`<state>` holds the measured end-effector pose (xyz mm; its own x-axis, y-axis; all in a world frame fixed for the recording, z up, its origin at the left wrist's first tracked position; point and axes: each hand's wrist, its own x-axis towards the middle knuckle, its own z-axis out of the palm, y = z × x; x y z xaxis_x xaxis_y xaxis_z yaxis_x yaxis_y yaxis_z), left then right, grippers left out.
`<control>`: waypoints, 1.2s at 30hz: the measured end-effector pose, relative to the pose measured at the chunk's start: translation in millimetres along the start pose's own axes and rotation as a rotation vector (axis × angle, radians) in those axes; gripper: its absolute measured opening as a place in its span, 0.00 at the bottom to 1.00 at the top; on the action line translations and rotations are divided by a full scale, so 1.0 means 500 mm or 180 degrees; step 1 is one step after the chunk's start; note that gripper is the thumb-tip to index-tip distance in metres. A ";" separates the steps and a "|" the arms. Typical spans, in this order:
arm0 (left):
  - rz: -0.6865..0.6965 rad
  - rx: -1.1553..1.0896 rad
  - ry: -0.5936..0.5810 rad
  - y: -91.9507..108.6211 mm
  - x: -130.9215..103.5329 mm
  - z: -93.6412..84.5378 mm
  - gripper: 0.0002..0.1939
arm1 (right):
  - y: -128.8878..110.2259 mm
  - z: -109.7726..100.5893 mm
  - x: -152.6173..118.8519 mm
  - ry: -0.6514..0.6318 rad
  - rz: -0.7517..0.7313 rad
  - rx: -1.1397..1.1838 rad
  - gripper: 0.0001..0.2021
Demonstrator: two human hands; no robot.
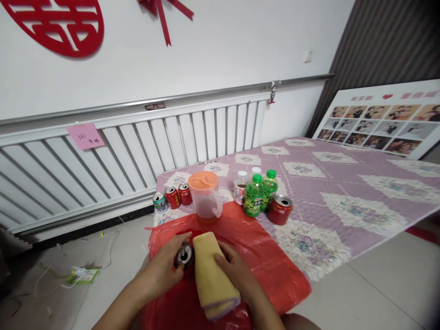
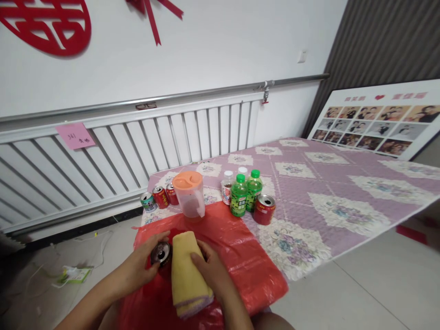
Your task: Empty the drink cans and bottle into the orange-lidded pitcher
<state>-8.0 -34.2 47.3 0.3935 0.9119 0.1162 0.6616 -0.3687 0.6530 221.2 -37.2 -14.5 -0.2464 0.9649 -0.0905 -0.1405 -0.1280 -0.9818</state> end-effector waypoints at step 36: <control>-0.0076 -0.0345 -0.0172 -0.011 -0.003 0.007 0.40 | -0.004 0.002 -0.006 0.0104 0.0072 -0.0156 0.27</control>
<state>-10.0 -34.1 40.8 0.4142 0.9081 0.0612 0.5994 -0.3228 0.7325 221.3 -40.0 -12.4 -0.2176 0.9689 -0.1175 -0.0879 -0.1394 -0.9863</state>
